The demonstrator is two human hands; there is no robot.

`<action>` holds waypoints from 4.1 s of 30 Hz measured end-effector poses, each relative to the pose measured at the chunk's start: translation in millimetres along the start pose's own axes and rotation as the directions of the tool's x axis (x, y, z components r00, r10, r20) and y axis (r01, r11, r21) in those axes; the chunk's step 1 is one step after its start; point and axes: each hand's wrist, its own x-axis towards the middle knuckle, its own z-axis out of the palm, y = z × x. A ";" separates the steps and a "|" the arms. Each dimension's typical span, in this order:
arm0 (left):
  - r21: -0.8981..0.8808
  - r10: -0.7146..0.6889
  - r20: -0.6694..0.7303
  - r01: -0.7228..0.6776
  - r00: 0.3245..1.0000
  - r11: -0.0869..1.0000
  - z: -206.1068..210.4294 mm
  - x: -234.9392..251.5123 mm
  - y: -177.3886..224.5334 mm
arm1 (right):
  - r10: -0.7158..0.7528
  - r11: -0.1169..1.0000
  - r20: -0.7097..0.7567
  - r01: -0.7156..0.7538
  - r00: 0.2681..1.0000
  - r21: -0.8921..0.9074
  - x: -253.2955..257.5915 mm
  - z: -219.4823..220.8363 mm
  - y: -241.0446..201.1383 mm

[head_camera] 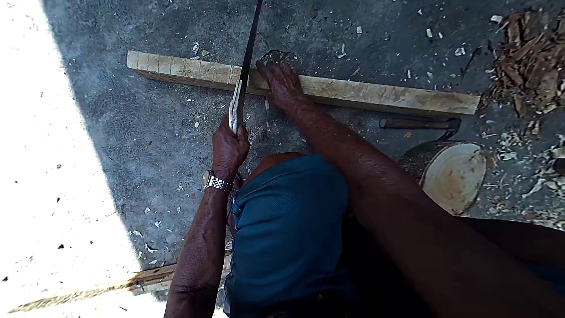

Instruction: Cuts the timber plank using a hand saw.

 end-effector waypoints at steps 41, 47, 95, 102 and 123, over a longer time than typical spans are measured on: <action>-0.046 0.023 -0.160 -0.030 0.987 0.998 -37.4 -196.5 -84.2 | 0.142 0.989 0.104 -0.146 0.984 0.032 8.2 -9.7 -9.7; -0.031 -0.003 -0.060 0.001 0.998 1.000 -9.8 -42.8 -31.5 | 0.179 0.983 0.086 -0.181 0.980 0.020 9.2 -6.9 -14.2; -0.072 0.098 -0.071 -0.103 0.993 0.992 21.3 56.7 -9.1 | 0.167 0.986 0.088 -0.168 0.982 0.008 28.0 -9.6 -6.0; -0.018 0.037 -0.015 -0.037 0.999 0.999 3.3 68.6 18.3 | 0.188 0.982 0.168 -0.191 0.968 -0.001 34.4 -20.4 -3.9; 0.000 0.005 -0.112 -0.005 0.994 1.000 -38.4 -108.1 -37.7 | 0.154 0.986 0.111 -0.161 0.982 0.051 21.8 -12.8 -8.0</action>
